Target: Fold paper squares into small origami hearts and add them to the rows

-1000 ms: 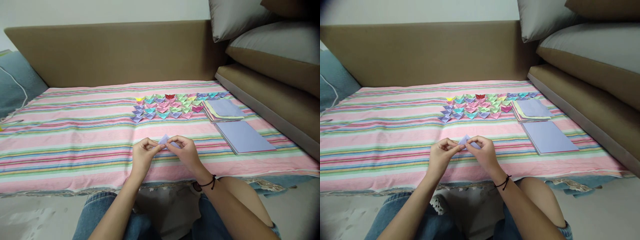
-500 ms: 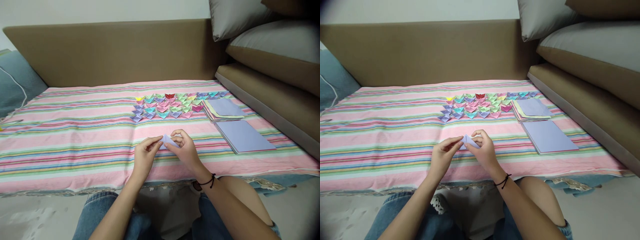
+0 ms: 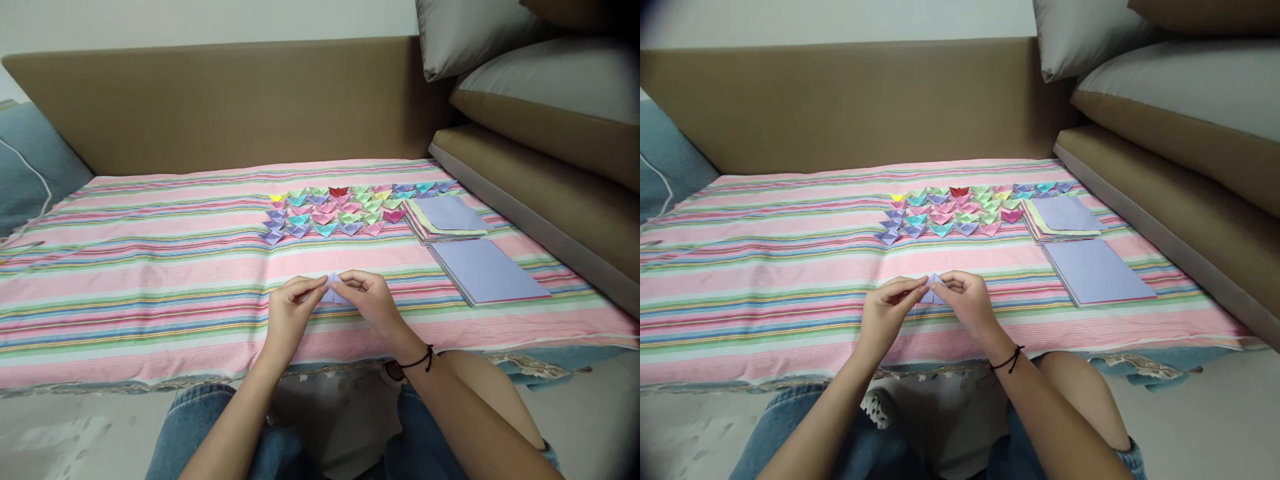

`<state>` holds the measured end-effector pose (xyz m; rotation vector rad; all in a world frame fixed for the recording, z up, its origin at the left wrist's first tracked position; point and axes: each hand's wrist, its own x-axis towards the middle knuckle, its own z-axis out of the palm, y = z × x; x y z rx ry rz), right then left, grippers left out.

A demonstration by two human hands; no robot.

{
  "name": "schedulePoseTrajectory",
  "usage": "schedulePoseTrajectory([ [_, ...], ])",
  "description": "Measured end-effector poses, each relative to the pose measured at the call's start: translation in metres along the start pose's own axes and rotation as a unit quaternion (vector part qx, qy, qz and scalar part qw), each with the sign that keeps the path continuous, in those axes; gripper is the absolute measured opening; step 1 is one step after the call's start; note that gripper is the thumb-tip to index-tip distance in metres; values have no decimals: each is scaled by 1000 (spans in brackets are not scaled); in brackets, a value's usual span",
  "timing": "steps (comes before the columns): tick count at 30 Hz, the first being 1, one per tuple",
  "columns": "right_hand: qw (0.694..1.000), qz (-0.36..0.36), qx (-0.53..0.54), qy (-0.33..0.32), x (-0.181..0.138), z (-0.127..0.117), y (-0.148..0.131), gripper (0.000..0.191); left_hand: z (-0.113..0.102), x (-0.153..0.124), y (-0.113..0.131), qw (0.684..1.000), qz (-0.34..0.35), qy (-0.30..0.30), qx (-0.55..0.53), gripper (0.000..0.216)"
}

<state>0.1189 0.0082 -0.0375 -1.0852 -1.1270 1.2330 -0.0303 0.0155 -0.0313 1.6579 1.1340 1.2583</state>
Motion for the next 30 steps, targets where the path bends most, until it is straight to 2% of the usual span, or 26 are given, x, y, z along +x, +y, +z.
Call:
schedulePoseTrajectory([
  [14,1000,-6,-23,8,1,-1,-3,19,0,0,-1,1000,22,-17,14,13],
  [16,1000,-15,-22,9,1,-1,-3,17,1,0,0,1000,2,-19,3,12],
  [18,999,-22,-21,25,1,-1,-3,16,2,0,2,998,-45,-15,-38,14],
  [22,992,-21,2,121,3,2,-2,14,7,-2,4,968,-163,-12,-192,41],
  [24,988,-18,24,153,3,4,0,14,11,-4,4,953,-193,-18,-231,48],
  [30,985,-17,60,163,1,9,-1,14,19,-7,2,950,-203,0,-237,26],
])
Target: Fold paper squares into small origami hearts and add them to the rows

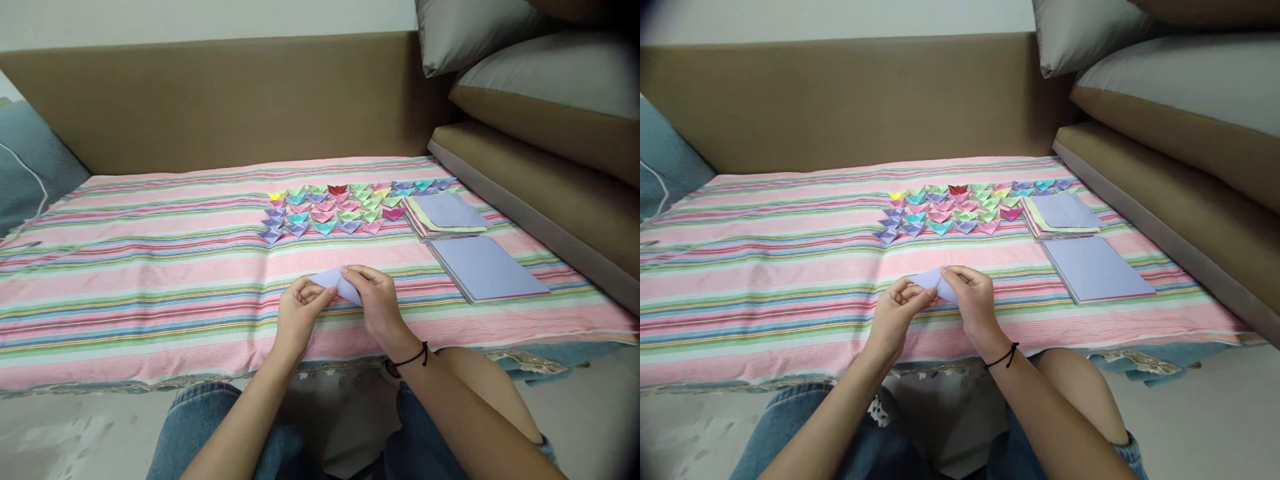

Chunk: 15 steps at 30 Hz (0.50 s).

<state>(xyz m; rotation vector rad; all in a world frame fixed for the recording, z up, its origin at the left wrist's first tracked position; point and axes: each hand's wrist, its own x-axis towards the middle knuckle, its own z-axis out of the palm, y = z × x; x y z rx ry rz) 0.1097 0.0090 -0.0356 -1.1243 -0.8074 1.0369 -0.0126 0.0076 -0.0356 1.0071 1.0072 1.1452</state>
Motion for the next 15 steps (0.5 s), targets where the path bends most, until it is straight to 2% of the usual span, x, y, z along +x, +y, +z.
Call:
schedulePoseTrajectory([
  [5,1000,-4,3,-3,-1,1,1,15,0,0,0,1000,1,13,-3,27],
  [10,1000,-10,-5,-5,0,1,2,14,0,1,2,1000,0,10,-21,47],
  [15,1000,-11,-5,4,1,1,3,15,-1,2,3,999,-3,1,-32,38],
])
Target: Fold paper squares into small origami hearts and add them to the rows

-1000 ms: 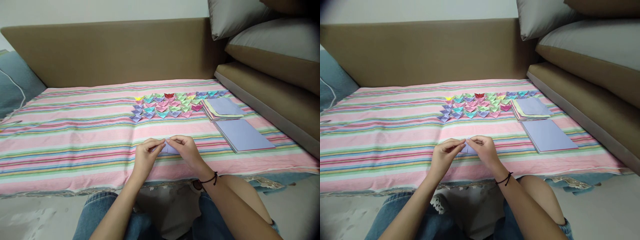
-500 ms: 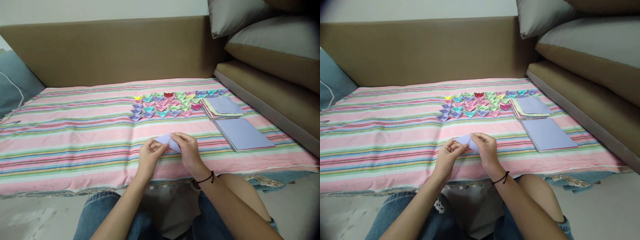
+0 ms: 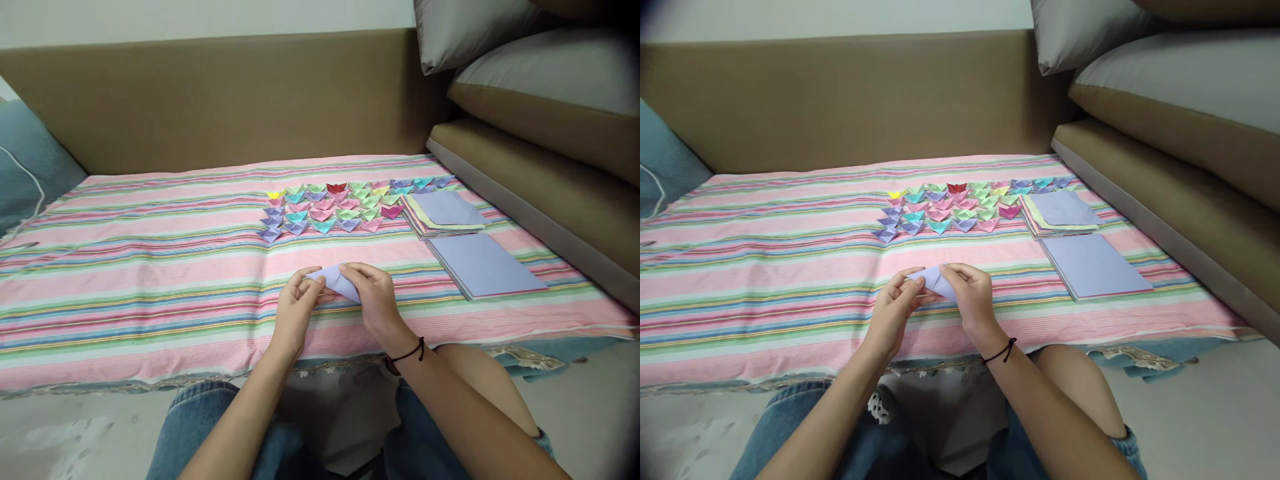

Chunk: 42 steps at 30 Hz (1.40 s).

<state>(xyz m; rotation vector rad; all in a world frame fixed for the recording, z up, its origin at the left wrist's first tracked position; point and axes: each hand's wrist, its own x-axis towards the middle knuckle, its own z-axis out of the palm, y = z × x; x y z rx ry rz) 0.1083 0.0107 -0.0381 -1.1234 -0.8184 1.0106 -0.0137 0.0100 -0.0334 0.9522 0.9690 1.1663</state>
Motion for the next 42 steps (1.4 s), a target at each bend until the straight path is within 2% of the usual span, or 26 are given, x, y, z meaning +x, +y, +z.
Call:
schedulePoseTrajectory([
  [8,1000,4,22,-16,-2,1,1,15,-2,0,1,999,26,23,39,47],
  [16,1000,-2,3,-24,-3,1,2,17,-4,2,1,998,41,-7,55,39],
  [27,993,51,27,-103,-2,-3,2,17,-6,3,-2,997,47,6,53,34],
  [33,997,45,7,-66,0,-5,-1,17,-4,3,2,997,40,4,66,37],
  [42,998,9,-21,-60,1,-4,-4,16,-5,1,2,998,27,-2,54,41],
])
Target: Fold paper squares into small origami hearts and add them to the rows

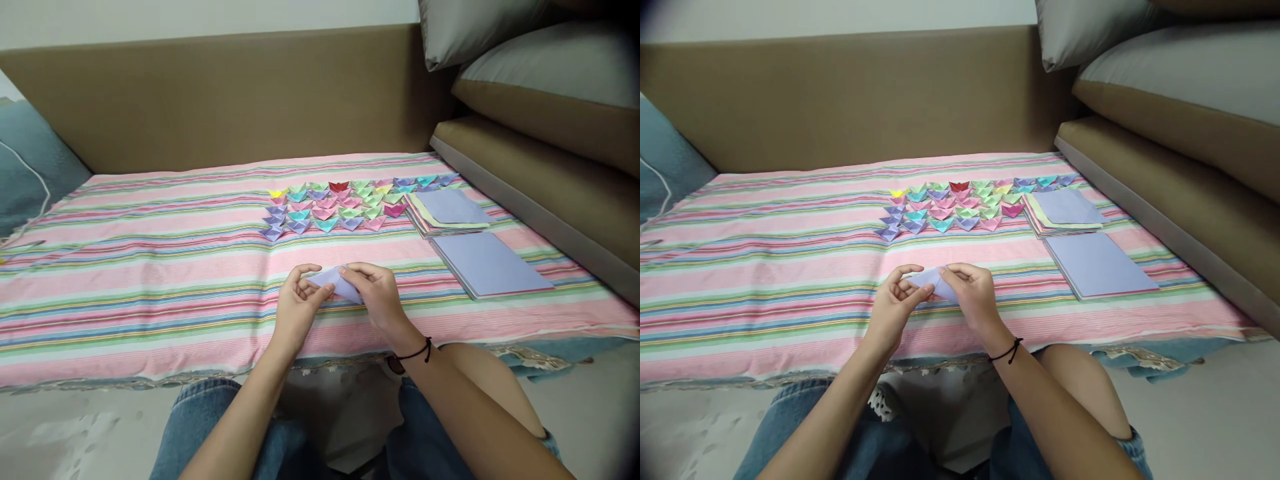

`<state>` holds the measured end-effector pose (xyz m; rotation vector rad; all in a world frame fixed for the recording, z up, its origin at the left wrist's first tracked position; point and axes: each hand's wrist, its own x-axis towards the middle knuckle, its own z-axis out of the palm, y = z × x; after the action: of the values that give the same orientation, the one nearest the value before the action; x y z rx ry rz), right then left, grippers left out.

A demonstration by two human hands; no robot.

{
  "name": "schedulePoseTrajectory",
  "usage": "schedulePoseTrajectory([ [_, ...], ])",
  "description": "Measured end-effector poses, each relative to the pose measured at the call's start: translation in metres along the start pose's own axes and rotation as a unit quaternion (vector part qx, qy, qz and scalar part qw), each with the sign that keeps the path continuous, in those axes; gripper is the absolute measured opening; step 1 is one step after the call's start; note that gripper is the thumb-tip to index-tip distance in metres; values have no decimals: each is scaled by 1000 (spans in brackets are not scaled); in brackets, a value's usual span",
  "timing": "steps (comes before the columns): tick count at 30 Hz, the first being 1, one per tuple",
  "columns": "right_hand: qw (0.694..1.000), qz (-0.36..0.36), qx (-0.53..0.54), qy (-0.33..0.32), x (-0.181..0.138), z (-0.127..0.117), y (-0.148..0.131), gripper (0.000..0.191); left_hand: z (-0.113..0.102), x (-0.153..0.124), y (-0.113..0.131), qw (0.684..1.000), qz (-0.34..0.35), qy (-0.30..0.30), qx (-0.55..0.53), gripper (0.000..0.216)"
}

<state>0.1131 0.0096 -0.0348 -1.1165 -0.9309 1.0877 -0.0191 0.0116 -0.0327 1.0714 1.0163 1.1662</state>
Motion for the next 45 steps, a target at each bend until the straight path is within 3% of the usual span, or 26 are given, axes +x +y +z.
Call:
schedulePoseTrajectory([
  [8,1000,2,-5,-3,0,-2,0,17,-2,2,-1,1000,3,-6,-2,30],
  [17,1000,-6,-15,-4,1,-3,1,17,-2,1,4,999,24,-19,12,42],
  [25,1000,0,-17,-14,0,-4,-1,17,-2,-1,5,999,38,-11,-6,21],
  [31,1000,-11,-19,-6,1,-7,-3,16,0,-4,5,996,80,-12,33,17],
  [36,999,-20,-30,-13,0,-8,-6,15,-2,-4,6,996,73,-11,45,16],
  [45,1000,-1,-11,2,-1,-5,-7,17,2,-4,6,999,21,-18,19,37],
])
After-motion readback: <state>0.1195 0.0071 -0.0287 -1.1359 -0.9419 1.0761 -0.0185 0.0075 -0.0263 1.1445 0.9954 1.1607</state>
